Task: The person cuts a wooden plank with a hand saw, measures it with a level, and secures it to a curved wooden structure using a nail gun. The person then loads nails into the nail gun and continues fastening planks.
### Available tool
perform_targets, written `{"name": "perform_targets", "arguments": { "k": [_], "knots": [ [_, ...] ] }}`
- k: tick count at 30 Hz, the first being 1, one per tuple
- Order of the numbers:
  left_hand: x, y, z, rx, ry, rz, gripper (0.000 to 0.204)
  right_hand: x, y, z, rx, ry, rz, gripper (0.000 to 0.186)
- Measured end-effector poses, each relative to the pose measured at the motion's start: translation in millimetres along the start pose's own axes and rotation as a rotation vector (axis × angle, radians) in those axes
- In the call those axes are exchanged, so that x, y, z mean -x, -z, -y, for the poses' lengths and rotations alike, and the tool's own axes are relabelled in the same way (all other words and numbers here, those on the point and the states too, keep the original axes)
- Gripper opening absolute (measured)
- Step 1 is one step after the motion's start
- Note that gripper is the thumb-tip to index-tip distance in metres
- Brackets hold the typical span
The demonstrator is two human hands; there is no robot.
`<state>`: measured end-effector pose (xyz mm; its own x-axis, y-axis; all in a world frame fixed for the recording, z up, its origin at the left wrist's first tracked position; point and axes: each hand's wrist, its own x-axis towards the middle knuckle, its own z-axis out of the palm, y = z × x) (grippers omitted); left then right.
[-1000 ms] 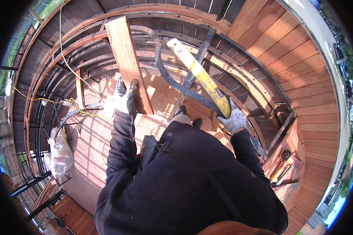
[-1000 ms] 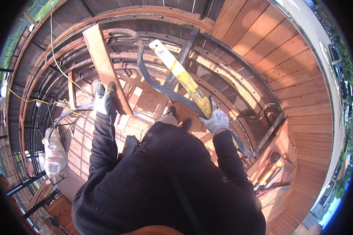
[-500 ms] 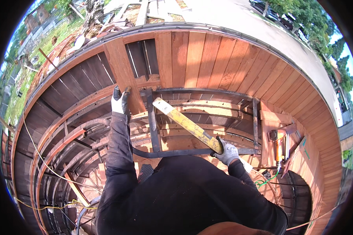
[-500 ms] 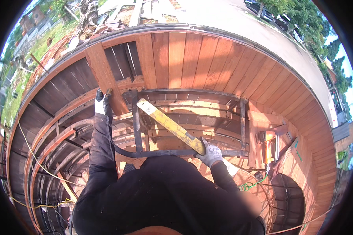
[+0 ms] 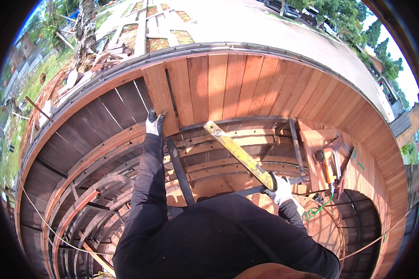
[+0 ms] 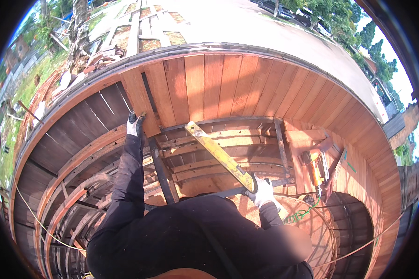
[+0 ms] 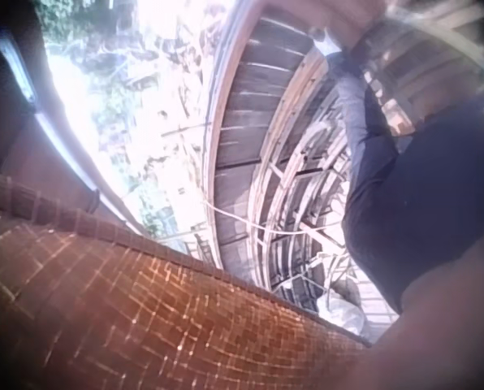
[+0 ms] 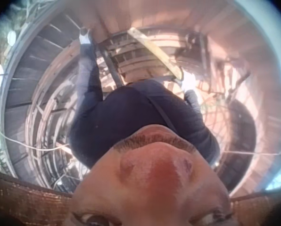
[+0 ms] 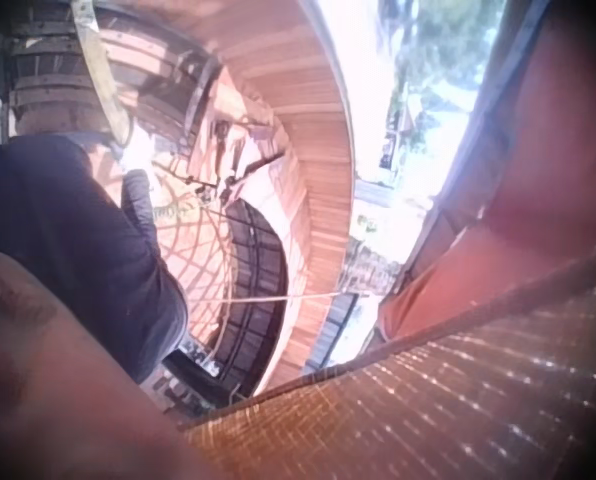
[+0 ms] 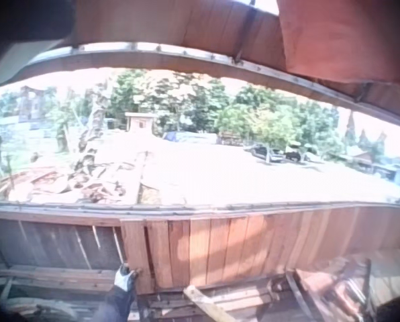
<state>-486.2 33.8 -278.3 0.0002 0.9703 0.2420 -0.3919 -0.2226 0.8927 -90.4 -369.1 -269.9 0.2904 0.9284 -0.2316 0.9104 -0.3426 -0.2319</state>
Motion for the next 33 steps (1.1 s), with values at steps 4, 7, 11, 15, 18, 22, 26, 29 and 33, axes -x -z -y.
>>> {"name": "perform_targets", "arguments": {
  "k": [4, 7, 11, 15, 18, 22, 26, 29, 33],
  "knots": [
    [-6, -3, 6, -0.033, 0.023, 0.011, 0.028, 5, 31, 28, 0.045, -0.058, 0.067, 0.093],
    [-15, 6, 18, -0.005, 0.034, 0.026, 0.027, 0, 4, 3, -0.009, 0.012, -0.039, 0.086],
    [-19, -4, 21, -0.005, 0.055, 0.03, 0.028, -4, -13, -3, -0.02, 0.002, -0.102, 0.078],
    [-23, -4, 24, -0.021, 0.024, 0.058, 0.029, -14, -8, 9, 0.009, -0.043, -0.039, 0.083],
    [-29, 1, 28, -0.015, 0.0, 0.09, 0.029, -22, -4, 11, 0.004, -0.091, 0.03, 0.089],
    [-27, 2, 25, -0.117, -0.022, 0.105, 0.03, -28, 15, 29, -0.007, -0.119, 0.096, 0.095],
    [-25, 0, 26, -0.298, -0.032, 0.105, 0.032, -33, 3, 21, -0.044, -0.153, 0.12, 0.095],
    [-23, 9, 48, -0.139, 0.023, 0.103, 0.032, -37, 3, 19, -0.031, -0.153, 0.135, 0.096],
    [-26, 20, 70, -0.213, 0.012, 0.074, 0.036, -39, 14, 28, -0.044, -0.152, 0.175, 0.095]
  ]
}}
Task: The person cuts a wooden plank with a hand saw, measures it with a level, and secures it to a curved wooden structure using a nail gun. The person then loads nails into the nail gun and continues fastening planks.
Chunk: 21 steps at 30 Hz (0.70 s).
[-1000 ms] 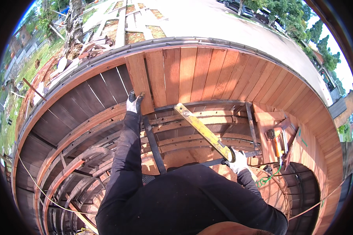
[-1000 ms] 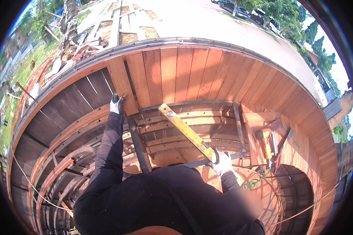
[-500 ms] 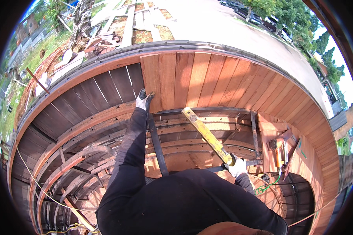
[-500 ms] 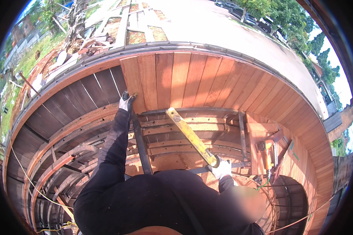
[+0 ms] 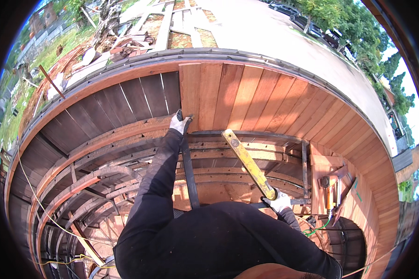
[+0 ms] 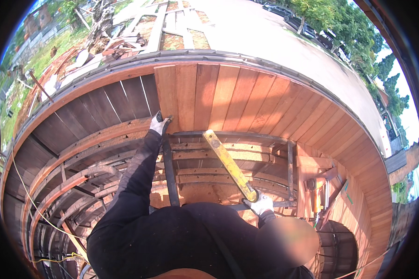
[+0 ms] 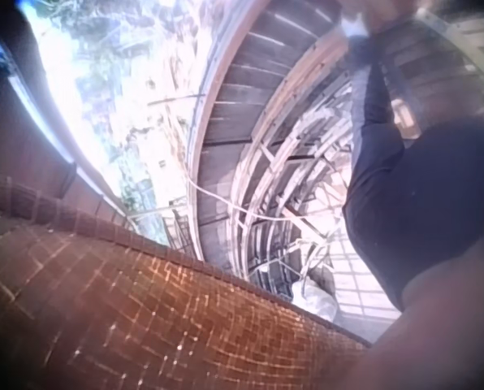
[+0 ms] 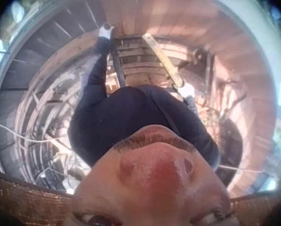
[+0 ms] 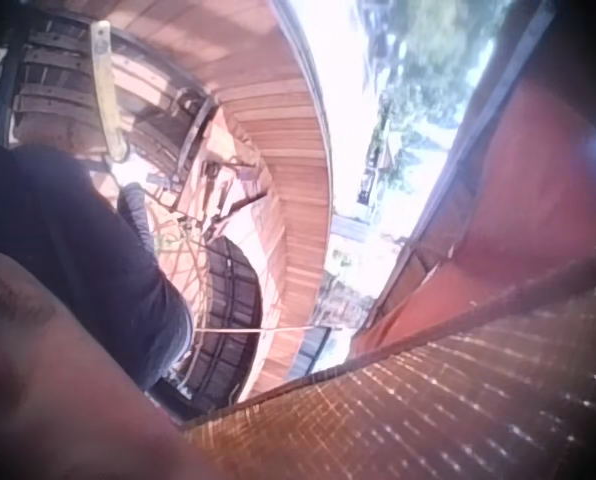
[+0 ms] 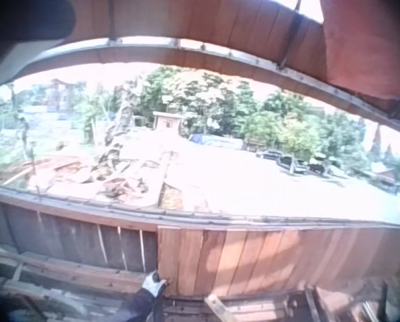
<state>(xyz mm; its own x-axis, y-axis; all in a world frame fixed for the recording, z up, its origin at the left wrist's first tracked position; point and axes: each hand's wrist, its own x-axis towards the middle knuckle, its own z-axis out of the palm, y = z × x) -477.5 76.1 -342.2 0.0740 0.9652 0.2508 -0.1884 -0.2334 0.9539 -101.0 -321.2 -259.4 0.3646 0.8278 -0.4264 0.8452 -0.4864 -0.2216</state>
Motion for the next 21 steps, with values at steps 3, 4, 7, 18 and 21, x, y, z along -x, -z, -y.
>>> {"name": "perform_targets", "arguments": {
  "k": [3, 4, 7, 18, 21],
  "knots": [
    [0, -3, -8, -0.031, 0.032, 0.037, 0.037, 2, -2, -1, -0.021, 0.008, -0.01, 0.093],
    [-2, -2, -11, -0.044, 0.033, 0.058, 0.037, 1, -3, -2, -0.028, 0.018, -0.019, 0.092],
    [-2, 0, -20, 0.018, 0.069, 0.107, 0.037, 0, -7, -6, -0.037, 0.042, -0.045, 0.09],
    [2, -5, -35, -0.018, 0.083, 0.067, 0.038, -2, -8, -6, -0.079, 0.067, -0.061, 0.083],
    [2, -6, -43, -0.08, 0.153, 0.078, 0.04, 1, -7, -5, -0.092, 0.064, -0.067, 0.083]
  ]
}}
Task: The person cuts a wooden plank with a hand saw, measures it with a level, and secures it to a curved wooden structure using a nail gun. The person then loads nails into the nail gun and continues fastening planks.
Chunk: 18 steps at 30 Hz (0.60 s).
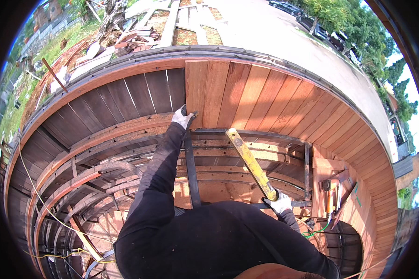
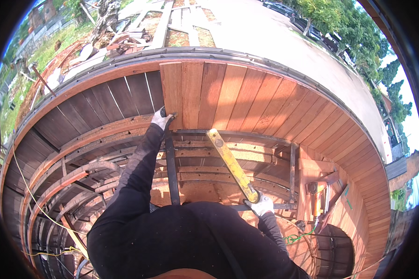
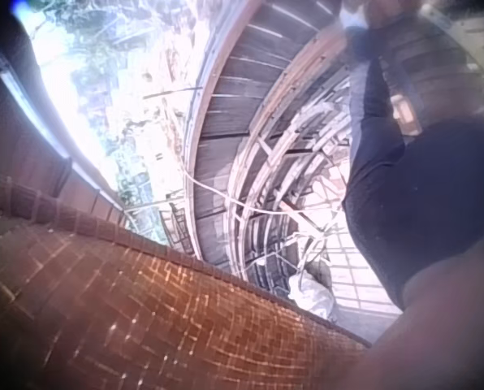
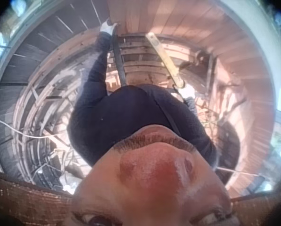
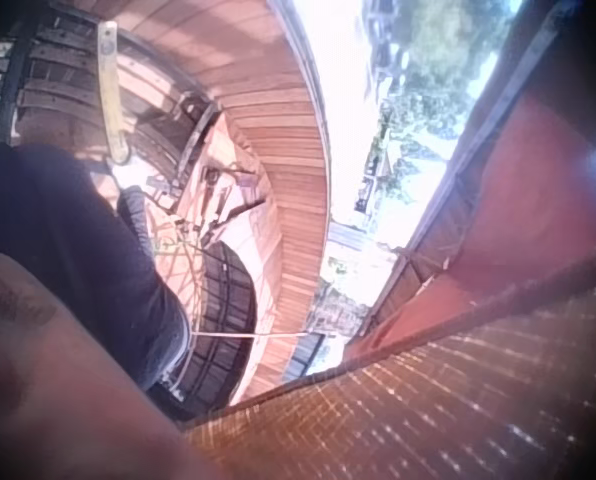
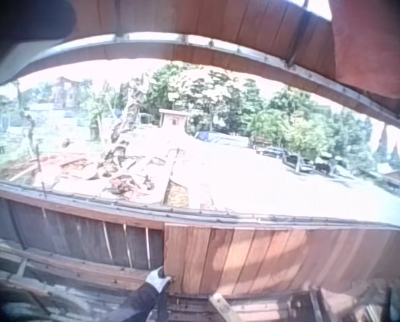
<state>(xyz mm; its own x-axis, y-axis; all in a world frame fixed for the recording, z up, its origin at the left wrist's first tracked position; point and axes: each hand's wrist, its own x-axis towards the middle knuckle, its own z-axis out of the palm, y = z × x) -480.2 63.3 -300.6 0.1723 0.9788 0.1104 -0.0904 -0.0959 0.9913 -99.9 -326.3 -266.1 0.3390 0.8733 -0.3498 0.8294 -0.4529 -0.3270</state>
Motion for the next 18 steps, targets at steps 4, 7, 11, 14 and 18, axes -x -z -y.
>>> {"name": "perform_targets", "arguments": {
  "k": [4, 7, 11, 14, 18],
  "knots": [
    [4, 1, -12, -0.118, 0.077, -0.008, 0.042, -1, -2, -3, -0.002, 0.009, -0.013, 0.082],
    [1, 4, -10, -0.196, 0.086, -0.02, 0.043, -1, 2, 2, 0.012, -0.003, 0.014, 0.085],
    [9, 1, -39, -0.503, 0.148, -0.031, 0.046, 1, 5, 4, -0.022, -0.025, 0.06, 0.087],
    [-1, 9, -18, -0.567, -0.039, -0.122, 0.051, -1, 8, 8, 0.016, -0.029, 0.061, 0.088],
    [10, -3, -52, -0.613, -0.026, -0.221, 0.051, -4, -10, -11, -0.019, 0.029, -0.054, 0.077]
  ]
}}
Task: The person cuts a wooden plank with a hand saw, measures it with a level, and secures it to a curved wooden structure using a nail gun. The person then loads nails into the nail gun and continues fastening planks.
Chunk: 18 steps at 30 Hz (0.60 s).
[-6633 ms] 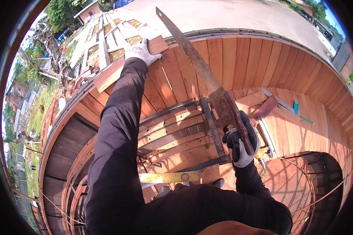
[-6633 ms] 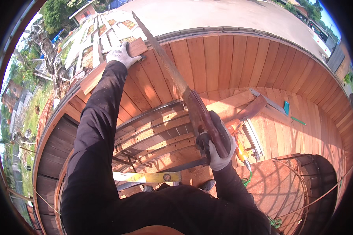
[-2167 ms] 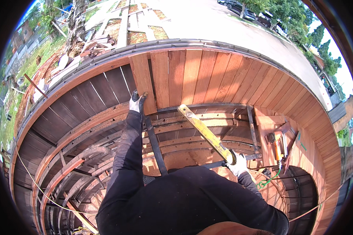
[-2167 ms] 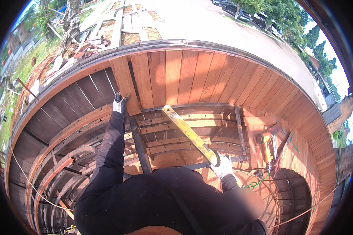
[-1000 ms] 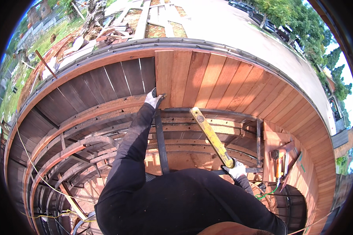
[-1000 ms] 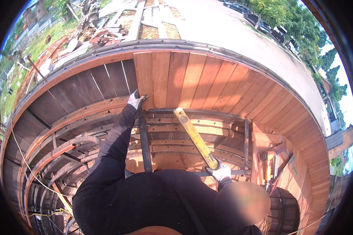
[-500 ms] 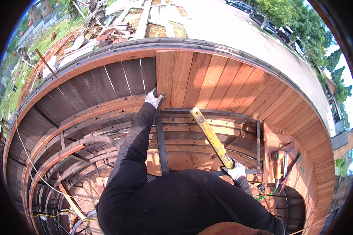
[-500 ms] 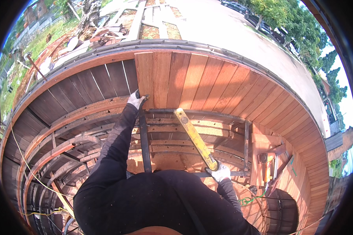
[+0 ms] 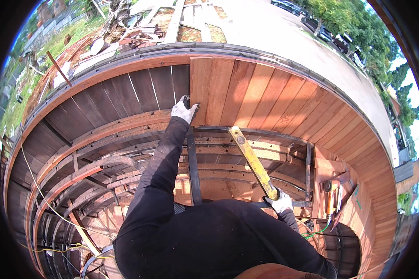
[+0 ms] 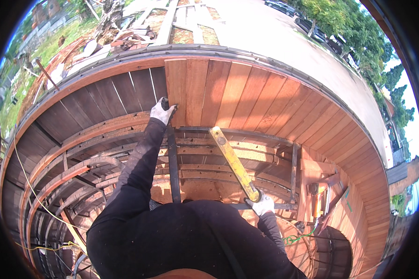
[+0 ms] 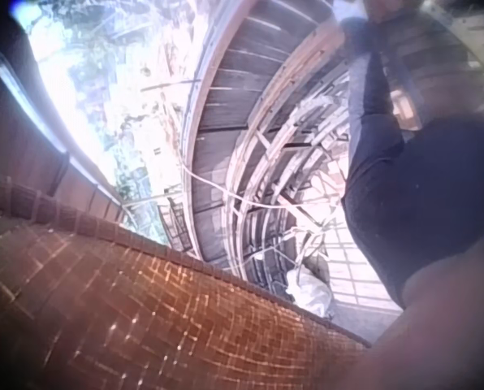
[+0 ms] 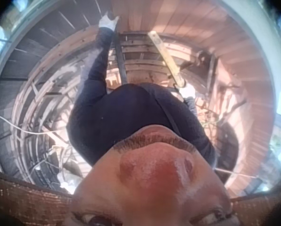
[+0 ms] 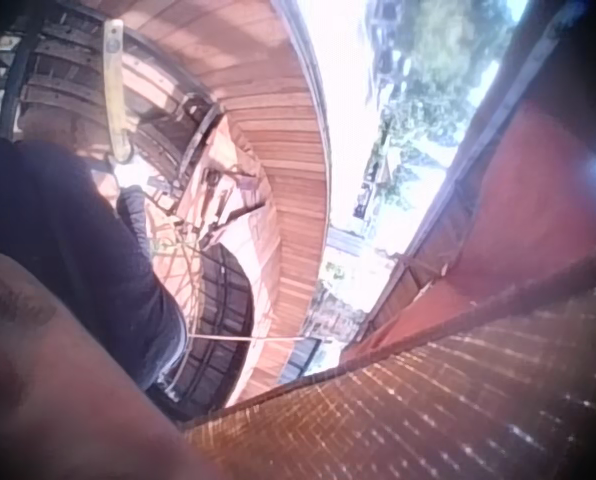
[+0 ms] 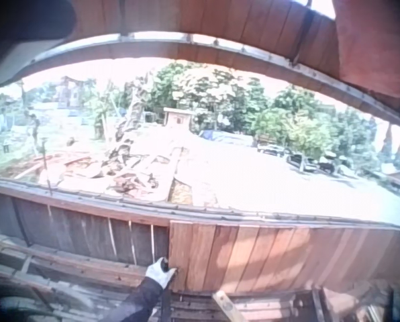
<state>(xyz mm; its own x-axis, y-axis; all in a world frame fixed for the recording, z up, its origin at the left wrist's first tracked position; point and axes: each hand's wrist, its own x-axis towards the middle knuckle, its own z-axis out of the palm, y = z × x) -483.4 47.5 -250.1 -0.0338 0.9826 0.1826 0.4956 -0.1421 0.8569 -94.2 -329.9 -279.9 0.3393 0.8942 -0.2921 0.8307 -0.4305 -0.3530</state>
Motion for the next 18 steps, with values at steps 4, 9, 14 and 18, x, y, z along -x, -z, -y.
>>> {"name": "perform_targets", "arguments": {
  "k": [4, 9, 14, 18],
  "knots": [
    [-2, 10, -14, 0.055, -0.027, -0.074, 0.049, -1, 3, 3, 0.02, -0.011, 0.021, 0.076],
    [-13, 8, 0, 0.137, -0.061, -0.065, 0.043, -1, 11, 15, -0.011, 0.002, 0.016, 0.074],
    [-12, 16, -11, 0.172, -0.062, -0.009, 0.042, 1, 15, 19, 0.018, -0.014, 0.106, 0.078],
    [-9, 22, -24, 0.073, -0.045, 0.017, 0.044, 1, 11, 12, 0.021, -0.018, 0.086, 0.078]
  ]
}}
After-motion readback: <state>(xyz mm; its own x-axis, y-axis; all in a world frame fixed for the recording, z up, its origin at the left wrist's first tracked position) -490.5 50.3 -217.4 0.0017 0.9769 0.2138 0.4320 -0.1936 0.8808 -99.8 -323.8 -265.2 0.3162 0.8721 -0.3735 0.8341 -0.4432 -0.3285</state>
